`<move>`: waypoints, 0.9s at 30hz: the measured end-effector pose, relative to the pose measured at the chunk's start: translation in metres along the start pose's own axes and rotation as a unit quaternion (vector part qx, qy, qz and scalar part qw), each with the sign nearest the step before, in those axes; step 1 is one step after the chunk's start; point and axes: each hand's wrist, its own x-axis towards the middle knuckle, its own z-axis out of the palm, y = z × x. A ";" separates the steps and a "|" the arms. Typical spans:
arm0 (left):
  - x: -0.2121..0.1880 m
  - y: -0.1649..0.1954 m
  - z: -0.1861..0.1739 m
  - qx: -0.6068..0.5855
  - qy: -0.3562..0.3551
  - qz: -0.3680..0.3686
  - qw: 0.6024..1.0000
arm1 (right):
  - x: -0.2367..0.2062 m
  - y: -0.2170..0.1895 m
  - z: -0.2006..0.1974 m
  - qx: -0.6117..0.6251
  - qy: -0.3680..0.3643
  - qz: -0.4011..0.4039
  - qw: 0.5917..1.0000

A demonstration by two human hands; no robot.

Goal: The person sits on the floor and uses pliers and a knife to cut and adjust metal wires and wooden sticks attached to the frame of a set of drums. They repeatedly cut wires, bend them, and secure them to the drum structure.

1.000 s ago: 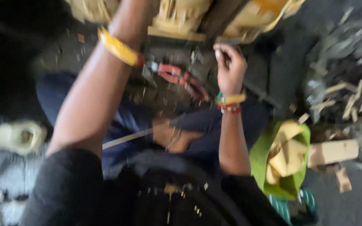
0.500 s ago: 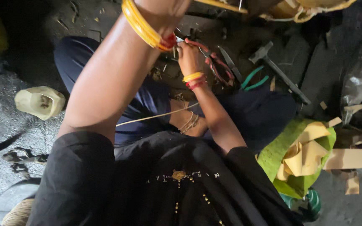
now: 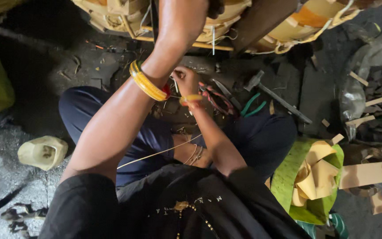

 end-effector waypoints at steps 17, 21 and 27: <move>0.006 0.046 -0.042 -0.411 -0.035 -0.136 0.901 | -0.027 -0.130 -0.105 0.370 0.028 0.065 0.926; 0.007 0.051 -0.044 -0.399 -0.039 -0.139 0.906 | -0.029 -0.129 -0.104 0.357 0.048 0.039 0.932; 0.007 0.053 -0.043 -0.408 -0.041 -0.129 0.903 | -0.028 -0.127 -0.107 0.339 0.053 0.011 0.939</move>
